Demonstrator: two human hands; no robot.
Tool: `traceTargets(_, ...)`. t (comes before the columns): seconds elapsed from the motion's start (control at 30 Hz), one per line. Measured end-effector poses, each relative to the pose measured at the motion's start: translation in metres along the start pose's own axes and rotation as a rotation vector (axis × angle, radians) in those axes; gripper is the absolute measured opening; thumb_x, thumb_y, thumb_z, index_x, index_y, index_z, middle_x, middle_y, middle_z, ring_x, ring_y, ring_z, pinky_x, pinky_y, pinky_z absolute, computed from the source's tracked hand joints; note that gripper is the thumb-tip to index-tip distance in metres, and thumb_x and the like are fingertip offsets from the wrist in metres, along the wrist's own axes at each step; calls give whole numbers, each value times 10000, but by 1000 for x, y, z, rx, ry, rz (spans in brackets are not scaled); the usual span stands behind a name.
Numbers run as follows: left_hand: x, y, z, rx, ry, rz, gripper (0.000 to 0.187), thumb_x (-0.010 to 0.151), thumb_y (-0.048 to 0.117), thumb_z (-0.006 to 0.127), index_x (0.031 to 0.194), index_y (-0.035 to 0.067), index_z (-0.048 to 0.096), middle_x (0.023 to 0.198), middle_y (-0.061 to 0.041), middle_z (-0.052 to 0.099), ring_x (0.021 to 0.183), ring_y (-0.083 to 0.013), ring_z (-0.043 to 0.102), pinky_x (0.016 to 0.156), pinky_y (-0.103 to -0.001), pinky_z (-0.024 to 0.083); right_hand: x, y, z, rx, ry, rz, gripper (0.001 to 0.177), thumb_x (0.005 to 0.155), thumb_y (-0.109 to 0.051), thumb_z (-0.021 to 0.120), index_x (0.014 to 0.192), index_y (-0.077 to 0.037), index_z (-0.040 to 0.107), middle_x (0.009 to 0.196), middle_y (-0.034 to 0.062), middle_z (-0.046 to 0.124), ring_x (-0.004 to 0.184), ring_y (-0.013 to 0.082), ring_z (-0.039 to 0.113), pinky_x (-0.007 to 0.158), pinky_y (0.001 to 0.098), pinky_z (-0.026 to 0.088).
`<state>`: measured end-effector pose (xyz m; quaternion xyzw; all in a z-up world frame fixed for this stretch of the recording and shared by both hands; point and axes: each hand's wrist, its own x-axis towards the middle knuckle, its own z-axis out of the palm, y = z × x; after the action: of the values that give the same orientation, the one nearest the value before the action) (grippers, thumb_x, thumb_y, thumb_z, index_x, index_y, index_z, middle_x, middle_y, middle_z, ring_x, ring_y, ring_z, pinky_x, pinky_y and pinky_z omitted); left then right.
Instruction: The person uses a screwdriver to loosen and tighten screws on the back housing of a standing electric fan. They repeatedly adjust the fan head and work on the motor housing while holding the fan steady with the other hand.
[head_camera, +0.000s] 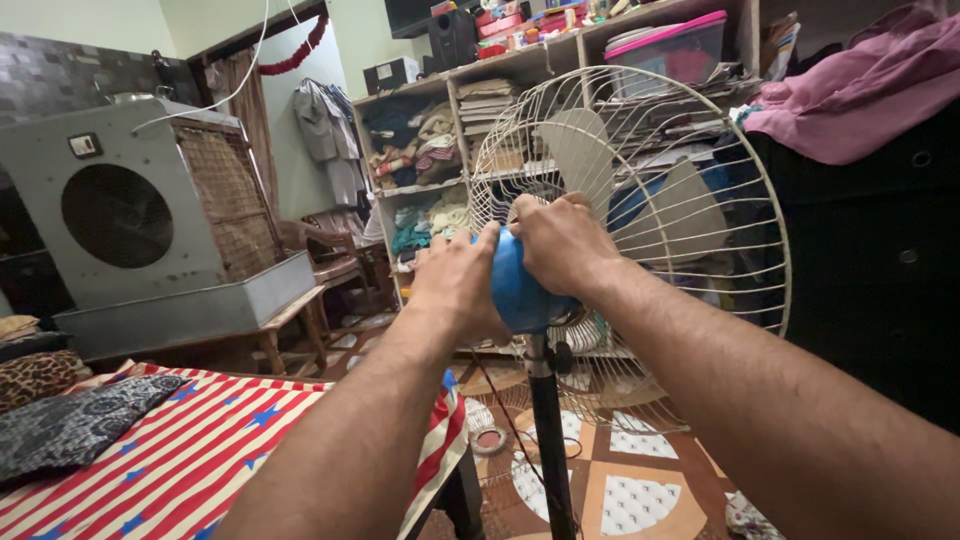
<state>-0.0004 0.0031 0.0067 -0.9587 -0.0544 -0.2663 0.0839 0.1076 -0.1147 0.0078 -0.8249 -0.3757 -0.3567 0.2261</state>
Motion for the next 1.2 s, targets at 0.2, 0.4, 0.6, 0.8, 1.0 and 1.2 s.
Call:
traceTargets(0.2, 5, 14, 1, 109, -67, -104, 1355, 444, 351, 1046, 1533, 152, 265, 1417, -180, 477, 1315, -411, 487, 1079, -552, 431, 0, 0, 0, 18, -30, 10, 200, 1013, -213, 535, 1024, -28, 609, 876, 248, 747, 873, 394, 754, 872, 483, 571)
traceTargets(0.4, 17, 26, -3, 153, -157, -195, 1251, 524, 260, 1007, 1541, 161, 285, 1449, -160, 486, 1362, -406, 480, 1091, -601, 425, 0, 0, 4, 2, 44, -2, 216, 980, -236, 569, 1024, -31, 620, 895, 275, 731, 914, 439, 723, 860, 518, 551)
traceTargets(0.6, 31, 19, 22, 117, -88, -212, 1211, 599, 302, 983, 1568, 200, 264, 1468, -162, 469, 1364, -416, 462, 1066, -599, 429, 3, 4, 13, -67, 92, -2, 256, 965, -278, 609, 1011, -28, 633, 894, 299, 716, 921, 470, 703, 874, 537, 533)
traceTargets(0.8, 56, 8, 37, 26, -13, -212, 868, 811, 394, 830, 1540, 258, 378, 1491, -166, 484, 1366, -425, 484, 1102, -596, 406, 11, 8, 17, -144, 77, -8, 243, 951, -262, 626, 1027, -32, 647, 910, 311, 711, 932, 474, 704, 877, 535, 548)
traceTargets(1.0, 60, 9, 36, -19, -52, -248, 794, 936, 456, 695, 1598, 323, 277, 1548, -158, 437, 1414, -417, 442, 1110, -722, 346, 9, 13, 26, -117, 182, -52, 272, 918, -235, 661, 1059, -5, 630, 865, 330, 691, 891, 507, 676, 815, 575, 515)
traceTargets(1.2, 54, 10, 30, 24, -54, -146, 975, 797, 481, 829, 1585, 267, 296, 1599, -59, 373, 1457, -295, 397, 1057, -730, 396, 3, 17, 28, -77, 240, -82, 218, 951, -216, 623, 1034, -15, 629, 875, 299, 699, 885, 481, 698, 825, 547, 532)
